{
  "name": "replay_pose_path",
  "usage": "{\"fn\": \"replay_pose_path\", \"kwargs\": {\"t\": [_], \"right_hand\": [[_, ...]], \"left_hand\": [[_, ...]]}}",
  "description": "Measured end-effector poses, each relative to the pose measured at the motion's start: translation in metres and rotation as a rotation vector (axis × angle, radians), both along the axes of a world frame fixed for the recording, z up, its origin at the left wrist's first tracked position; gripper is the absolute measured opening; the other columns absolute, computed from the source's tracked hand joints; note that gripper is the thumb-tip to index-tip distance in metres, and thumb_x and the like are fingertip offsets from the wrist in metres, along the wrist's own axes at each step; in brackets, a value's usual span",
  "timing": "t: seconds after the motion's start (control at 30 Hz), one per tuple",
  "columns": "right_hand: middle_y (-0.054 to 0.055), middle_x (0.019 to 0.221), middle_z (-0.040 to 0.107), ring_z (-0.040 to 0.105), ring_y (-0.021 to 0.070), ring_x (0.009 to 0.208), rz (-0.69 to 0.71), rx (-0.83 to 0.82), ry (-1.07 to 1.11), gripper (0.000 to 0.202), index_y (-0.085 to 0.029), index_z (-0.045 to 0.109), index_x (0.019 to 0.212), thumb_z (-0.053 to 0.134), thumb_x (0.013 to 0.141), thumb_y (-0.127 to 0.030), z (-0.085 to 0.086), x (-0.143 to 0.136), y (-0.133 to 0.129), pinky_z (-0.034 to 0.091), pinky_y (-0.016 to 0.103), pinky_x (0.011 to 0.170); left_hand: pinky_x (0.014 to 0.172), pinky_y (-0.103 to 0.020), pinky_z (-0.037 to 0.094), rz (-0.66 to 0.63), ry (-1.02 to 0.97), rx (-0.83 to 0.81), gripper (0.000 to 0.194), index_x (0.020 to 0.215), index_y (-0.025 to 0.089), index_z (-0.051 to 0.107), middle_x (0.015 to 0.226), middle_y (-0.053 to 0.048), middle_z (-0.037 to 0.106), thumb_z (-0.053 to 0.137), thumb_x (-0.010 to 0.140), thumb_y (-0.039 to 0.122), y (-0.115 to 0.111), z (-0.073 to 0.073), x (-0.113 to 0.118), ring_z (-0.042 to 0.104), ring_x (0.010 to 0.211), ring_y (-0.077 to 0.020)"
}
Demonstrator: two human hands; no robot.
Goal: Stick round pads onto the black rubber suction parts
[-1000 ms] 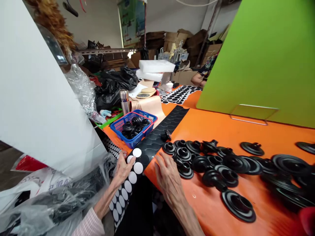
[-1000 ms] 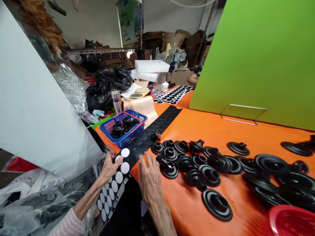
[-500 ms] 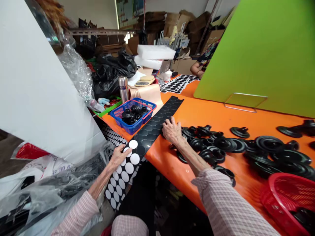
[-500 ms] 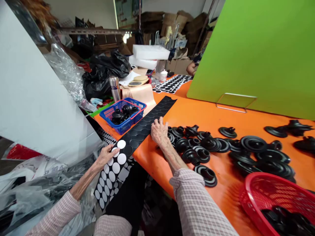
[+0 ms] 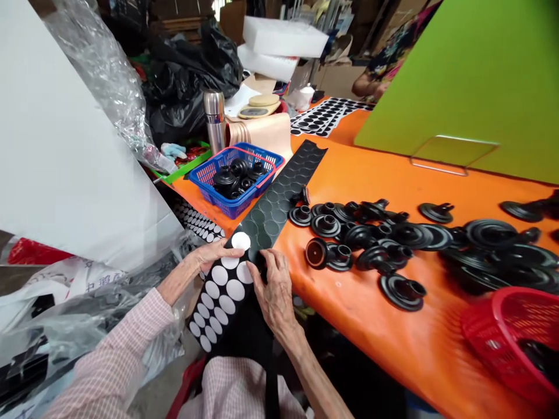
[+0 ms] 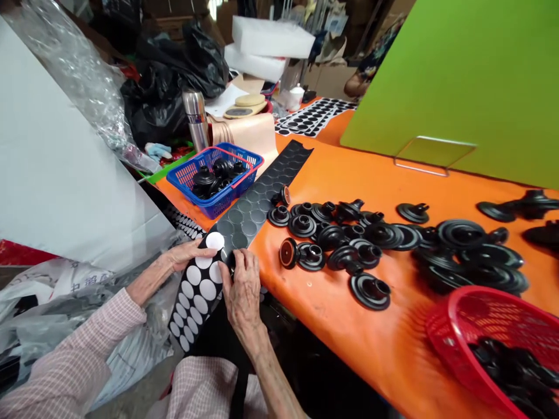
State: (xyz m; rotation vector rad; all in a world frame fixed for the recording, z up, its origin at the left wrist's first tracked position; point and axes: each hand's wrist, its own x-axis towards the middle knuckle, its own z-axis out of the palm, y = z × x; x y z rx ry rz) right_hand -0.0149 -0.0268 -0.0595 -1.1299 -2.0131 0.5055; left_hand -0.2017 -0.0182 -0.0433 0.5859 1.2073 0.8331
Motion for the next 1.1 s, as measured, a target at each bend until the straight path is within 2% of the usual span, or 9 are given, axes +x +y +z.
{"fn": "replay_pose_path", "kwargs": {"t": [0.2,0.43,0.57,0.73,0.77,0.83,0.9,1.03,1.1], "right_hand": [[0.011,0.096,0.062,0.056,0.025,0.09,-0.041,0.044,-0.107,0.016,-0.017,0.058,0.097,0.048,0.093,-0.028,0.014,-0.006,0.003,0.051,0.04,0.079],[0.013,0.089,0.066,0.06,0.0238,0.083,-0.052,0.233,-0.28,0.027,-0.016,0.062,0.095,0.035,0.096,-0.015,0.008,-0.01,0.007,0.047,0.036,0.07],[0.01,0.076,0.063,0.058,0.0197,0.065,-0.164,0.17,-0.226,0.035,-0.015,0.061,0.087,0.028,0.097,-0.015,0.016,0.006,0.02,0.044,0.03,0.057],[0.007,0.075,0.062,0.061,0.0157,0.064,-0.096,0.15,-0.107,0.037,-0.017,0.059,0.088,0.025,0.099,-0.018,0.026,0.021,-0.001,0.046,0.025,0.054],[0.007,0.078,0.063,0.062,0.0155,0.067,-0.071,0.158,-0.092,0.035,-0.017,0.06,0.092,0.026,0.099,-0.017,0.026,0.022,-0.008,0.048,0.024,0.055],[0.009,0.086,0.066,0.065,0.017,0.073,-0.037,0.167,-0.077,0.034,-0.016,0.061,0.1,0.027,0.099,-0.016,0.025,0.023,-0.022,0.051,0.026,0.059],[0.012,0.097,0.067,0.067,0.02,0.084,0.018,0.131,-0.055,0.032,-0.015,0.061,0.108,0.03,0.098,-0.018,0.023,0.029,-0.032,0.055,0.029,0.067],[0.014,0.123,0.06,0.064,0.0224,0.104,0.012,-0.107,0.165,0.032,-0.02,0.054,0.125,0.043,0.095,-0.028,0.025,0.054,-0.039,0.056,0.034,0.082],[0.01,0.107,0.065,0.067,0.0192,0.087,-0.129,-0.299,0.349,0.025,-0.02,0.058,0.112,0.046,0.094,-0.033,0.027,0.067,-0.038,0.056,0.032,0.075]], "left_hand": [[0.071,-0.027,0.05,-0.043,0.072,0.064,0.037,0.086,0.013,0.071,0.076,-0.005,0.072,0.084,0.057,0.031,-0.003,0.012,0.001,0.063,0.07,-0.0159],[0.071,-0.031,0.05,0.001,0.211,0.092,0.04,0.088,0.015,0.07,0.081,-0.006,0.071,0.082,0.056,0.036,-0.003,0.015,0.004,0.064,0.074,-0.0197],[0.067,-0.029,0.048,-0.018,0.488,0.072,0.045,0.088,0.015,0.069,0.082,-0.006,0.07,0.081,0.055,0.043,-0.006,0.027,-0.011,0.064,0.077,-0.0226],[0.064,-0.025,0.041,0.248,0.933,0.295,0.034,0.074,0.019,0.061,0.071,0.0,0.061,0.075,0.063,0.048,-0.031,0.05,0.005,0.056,0.073,-0.0169],[0.062,-0.025,0.04,0.226,0.887,0.302,0.035,0.073,0.019,0.059,0.068,0.001,0.058,0.069,0.069,0.052,-0.037,0.052,0.017,0.054,0.068,-0.0152],[0.061,-0.025,0.041,0.039,0.553,0.238,0.038,0.079,0.018,0.059,0.067,0.0,0.058,0.063,0.074,0.055,-0.045,0.052,0.045,0.053,0.063,-0.0139],[0.064,-0.025,0.043,0.0,0.303,0.181,0.034,0.083,0.017,0.059,0.071,0.0,0.06,0.066,0.072,0.048,-0.046,0.049,0.072,0.055,0.067,-0.0137],[0.067,-0.024,0.045,0.101,0.148,0.172,0.025,0.083,0.017,0.061,0.074,0.0,0.062,0.07,0.065,0.031,-0.035,0.042,0.105,0.057,0.067,-0.0122],[0.064,-0.025,0.045,0.011,0.135,0.2,0.026,0.087,0.016,0.064,0.075,-0.002,0.063,0.067,0.068,0.033,-0.03,0.043,0.116,0.058,0.065,-0.0131]]}}
